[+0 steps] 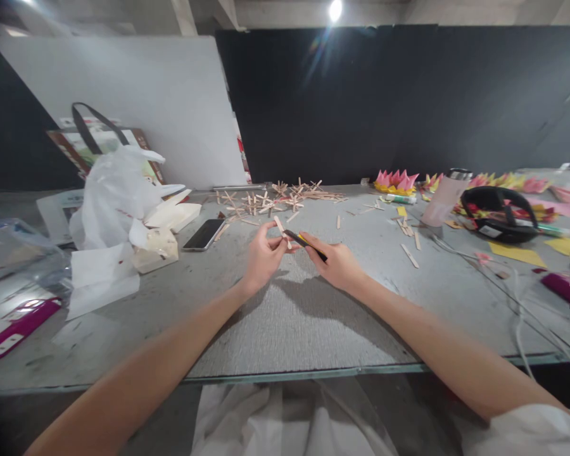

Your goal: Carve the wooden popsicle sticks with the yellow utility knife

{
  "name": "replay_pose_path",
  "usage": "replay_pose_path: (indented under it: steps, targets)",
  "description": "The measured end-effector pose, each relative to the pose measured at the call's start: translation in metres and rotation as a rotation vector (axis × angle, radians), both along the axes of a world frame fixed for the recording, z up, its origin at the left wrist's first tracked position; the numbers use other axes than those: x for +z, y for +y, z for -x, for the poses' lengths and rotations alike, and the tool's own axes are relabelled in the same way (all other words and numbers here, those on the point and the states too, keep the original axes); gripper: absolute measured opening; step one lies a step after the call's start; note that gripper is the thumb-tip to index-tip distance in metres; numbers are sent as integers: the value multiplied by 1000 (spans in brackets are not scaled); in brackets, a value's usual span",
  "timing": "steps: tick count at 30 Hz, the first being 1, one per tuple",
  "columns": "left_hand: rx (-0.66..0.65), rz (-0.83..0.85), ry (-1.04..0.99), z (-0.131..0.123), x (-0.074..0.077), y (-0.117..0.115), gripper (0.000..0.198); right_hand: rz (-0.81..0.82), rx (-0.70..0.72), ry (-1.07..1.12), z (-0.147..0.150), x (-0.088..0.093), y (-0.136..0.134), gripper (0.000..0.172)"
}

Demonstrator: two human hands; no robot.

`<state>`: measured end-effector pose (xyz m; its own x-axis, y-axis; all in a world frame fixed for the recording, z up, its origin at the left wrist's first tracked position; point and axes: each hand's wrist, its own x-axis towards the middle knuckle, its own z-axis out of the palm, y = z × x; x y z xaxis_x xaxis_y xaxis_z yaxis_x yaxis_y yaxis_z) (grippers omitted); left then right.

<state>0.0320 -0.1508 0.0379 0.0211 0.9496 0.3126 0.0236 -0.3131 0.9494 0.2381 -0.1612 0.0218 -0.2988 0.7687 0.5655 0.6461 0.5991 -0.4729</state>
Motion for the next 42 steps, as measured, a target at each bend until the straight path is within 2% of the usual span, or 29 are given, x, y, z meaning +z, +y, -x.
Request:
replay_pose_path:
  steps: [8,15,22,25,29,34,38,42]
  targets:
    - [34,-80,120,6,-6,4,42,46,3,65,6,2,-4,54]
    - [-21,-106,56,3,-1,3,33,139,68,295,10,5,-4,54]
    - [-58,-78,8,4,2,2,65,355,112,469,13,3,-5,65]
    - [-70,-79,81,8,2,5,65,466,107,507,14,7,-5,71]
    - [-9,-75,193,9,-2,12,51,604,62,517,12,18,-4,70]
    - [1,2,214,1,-13,17,58,384,-42,290,5,33,1,45]
    - [-9,69,259,-3,-16,23,53,465,-93,137,-4,52,2,41]
    - [-9,193,226,6,-12,33,50,461,-114,76,-25,82,-2,43]
